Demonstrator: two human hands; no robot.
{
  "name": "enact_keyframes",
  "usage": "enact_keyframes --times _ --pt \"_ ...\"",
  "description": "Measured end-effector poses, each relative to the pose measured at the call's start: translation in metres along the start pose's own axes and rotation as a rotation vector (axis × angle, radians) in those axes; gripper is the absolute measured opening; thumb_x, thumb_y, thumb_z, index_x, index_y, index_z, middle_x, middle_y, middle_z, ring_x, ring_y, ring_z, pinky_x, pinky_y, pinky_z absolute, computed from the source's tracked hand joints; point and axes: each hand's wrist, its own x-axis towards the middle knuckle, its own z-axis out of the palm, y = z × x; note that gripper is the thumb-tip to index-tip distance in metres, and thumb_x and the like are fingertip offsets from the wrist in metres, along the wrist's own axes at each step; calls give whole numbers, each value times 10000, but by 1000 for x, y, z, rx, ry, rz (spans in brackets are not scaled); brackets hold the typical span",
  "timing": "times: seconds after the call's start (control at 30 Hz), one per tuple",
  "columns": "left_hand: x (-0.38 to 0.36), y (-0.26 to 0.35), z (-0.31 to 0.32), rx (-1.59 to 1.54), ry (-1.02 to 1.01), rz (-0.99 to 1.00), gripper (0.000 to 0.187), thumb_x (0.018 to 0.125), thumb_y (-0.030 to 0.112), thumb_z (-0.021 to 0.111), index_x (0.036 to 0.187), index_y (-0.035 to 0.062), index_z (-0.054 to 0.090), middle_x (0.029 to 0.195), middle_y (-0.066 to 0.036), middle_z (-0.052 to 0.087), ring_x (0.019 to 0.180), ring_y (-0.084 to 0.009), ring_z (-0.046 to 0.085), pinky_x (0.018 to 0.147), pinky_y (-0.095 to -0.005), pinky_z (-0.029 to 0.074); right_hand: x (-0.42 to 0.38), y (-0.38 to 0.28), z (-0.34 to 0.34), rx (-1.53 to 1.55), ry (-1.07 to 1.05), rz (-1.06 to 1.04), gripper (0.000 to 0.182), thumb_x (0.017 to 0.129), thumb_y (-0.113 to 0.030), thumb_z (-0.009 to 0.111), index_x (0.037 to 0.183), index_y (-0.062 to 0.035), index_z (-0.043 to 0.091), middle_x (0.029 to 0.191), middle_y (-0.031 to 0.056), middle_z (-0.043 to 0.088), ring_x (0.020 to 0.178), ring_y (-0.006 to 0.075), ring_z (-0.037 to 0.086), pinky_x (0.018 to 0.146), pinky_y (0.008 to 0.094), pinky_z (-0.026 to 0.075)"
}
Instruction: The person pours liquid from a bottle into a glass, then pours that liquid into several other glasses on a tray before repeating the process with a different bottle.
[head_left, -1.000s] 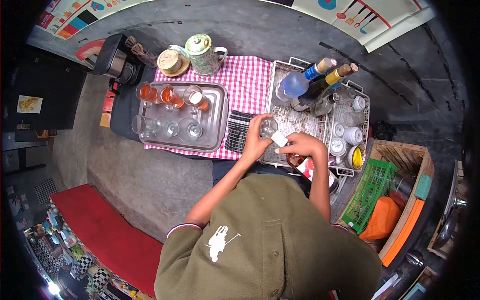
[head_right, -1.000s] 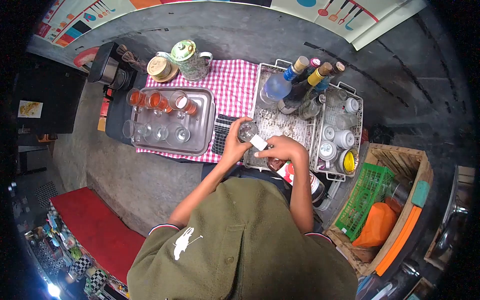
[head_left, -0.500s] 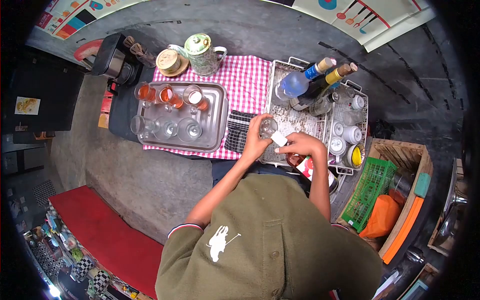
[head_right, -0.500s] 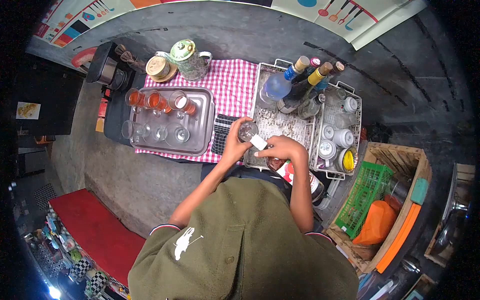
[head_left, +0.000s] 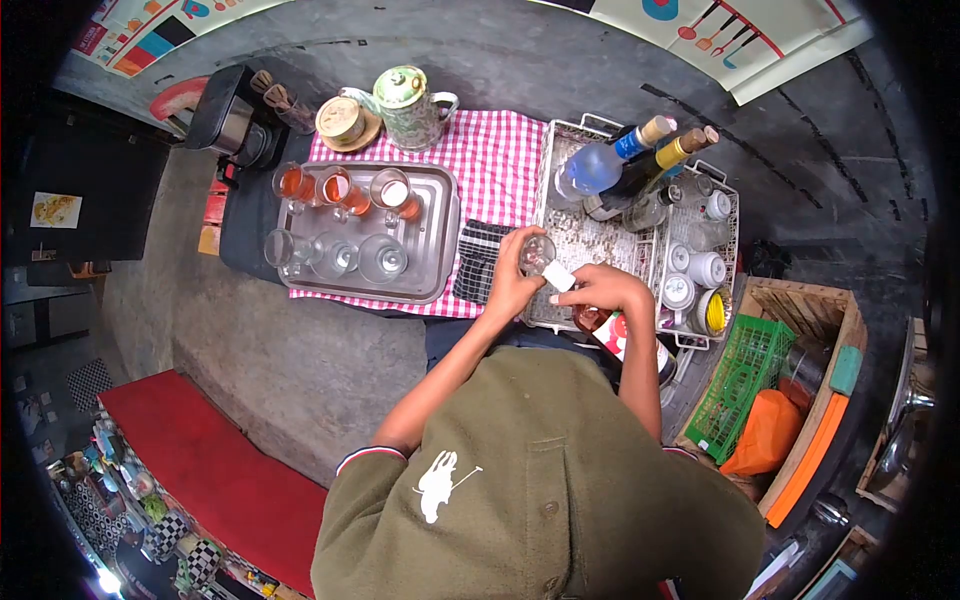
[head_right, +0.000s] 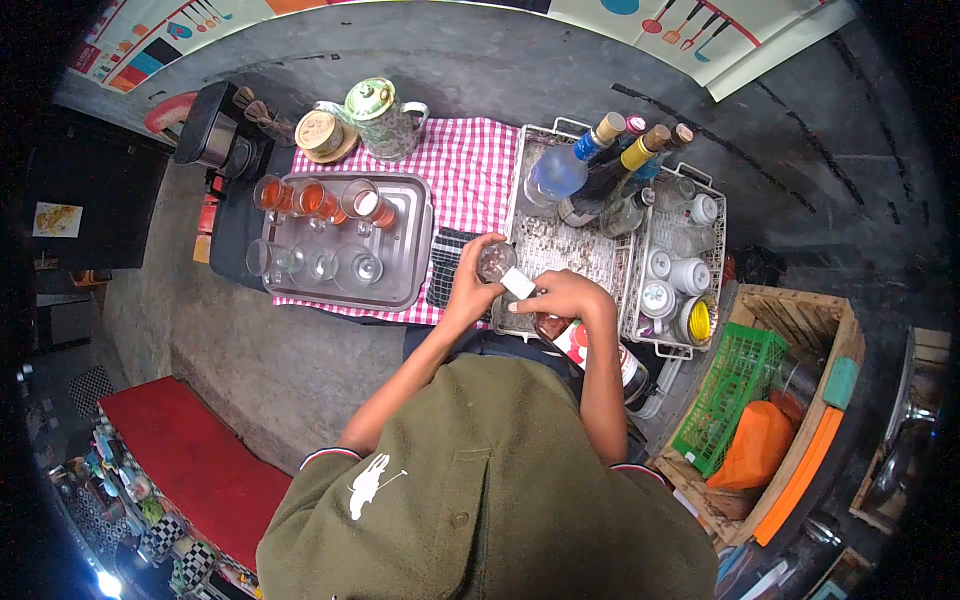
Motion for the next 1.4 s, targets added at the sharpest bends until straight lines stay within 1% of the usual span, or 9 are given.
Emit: enact_keyframes --times 0.07,0.27,0.37,0.57,0.7,0.87,1.07,1.3,1.4 --pt "0 1 -1 0 -4 -12 697 636 -90 722 1290 73 544 1269 -102 516 1228 -256 522 1052 -355 430 -2 -5 -2 -25 9 -6 585 809 -559 749 920 14 724 726 104 686 653 167 634 604 338 510" --pt "1 -2 -1 5 -1 0 700 637 -91 724 1293 75 543 1267 -104 515 1222 -254 529 1043 -355 441 -7 -13 -3 94 -43 71 575 809 -555 751 912 10 722 715 86 679 632 152 630 581 322 515" --pt "1 -2 -1 3 -1 -1 700 637 -85 728 1293 75 543 1266 -106 515 1221 -258 532 1042 -355 442 -5 -9 -2 78 -20 43 571 805 -547 757 913 13 722 714 86 679 617 148 629 573 318 521" --pt "2 -1 -2 9 0 14 702 638 -79 730 1297 76 541 1260 -107 515 1216 -262 537 1042 -353 442 -8 -14 -4 96 -29 81 568 803 -540 762 919 15 723 720 86 682 626 146 639 577 316 533" --pt "2 2 -2 -28 -14 -20 702 643 -81 728 1301 77 538 1258 -106 509 1219 -259 533 1040 -350 443 -8 -14 -4 86 -14 73 570 803 -540 763 919 16 724 726 88 684 639 147 644 581 314 533" --pt "2 1 -2 -31 -14 -16 704 646 -83 728 1304 78 535 1263 -107 502 1215 -256 533 1039 -352 445 -2 -7 -1 39 -2 42 567 808 -547 756 925 7 726 726 84 683 637 149 632 598 318 524" --pt "1 0 -2 -34 -12 -23 706 648 -90 728 1306 76 533 1272 -103 494 1210 -248 538 1039 -348 452 1 -3 0 20 -13 55 579 812 -564 743 935 1 728 728 87 683 648 156 627 622 324 515" --pt "0 2 -1 -58 -15 -46 703 652 -93 735 1303 77 533 1276 -101 493 1212 -246 540 1036 -346 457 -1 -4 0 27 -2 51 586 808 -567 745 950 1 732 741 98 688 653 163 629 625 324 513" --pt "0 1 -1 -20 -3 -28 701 654 -86 741 1301 81 533 1273 -102 498 1211 -249 541 1034 -352 457 2 -2 1 7 0 48 589 805 -569 746 950 2 733 742 100 689 649 165 624 621 326 507"
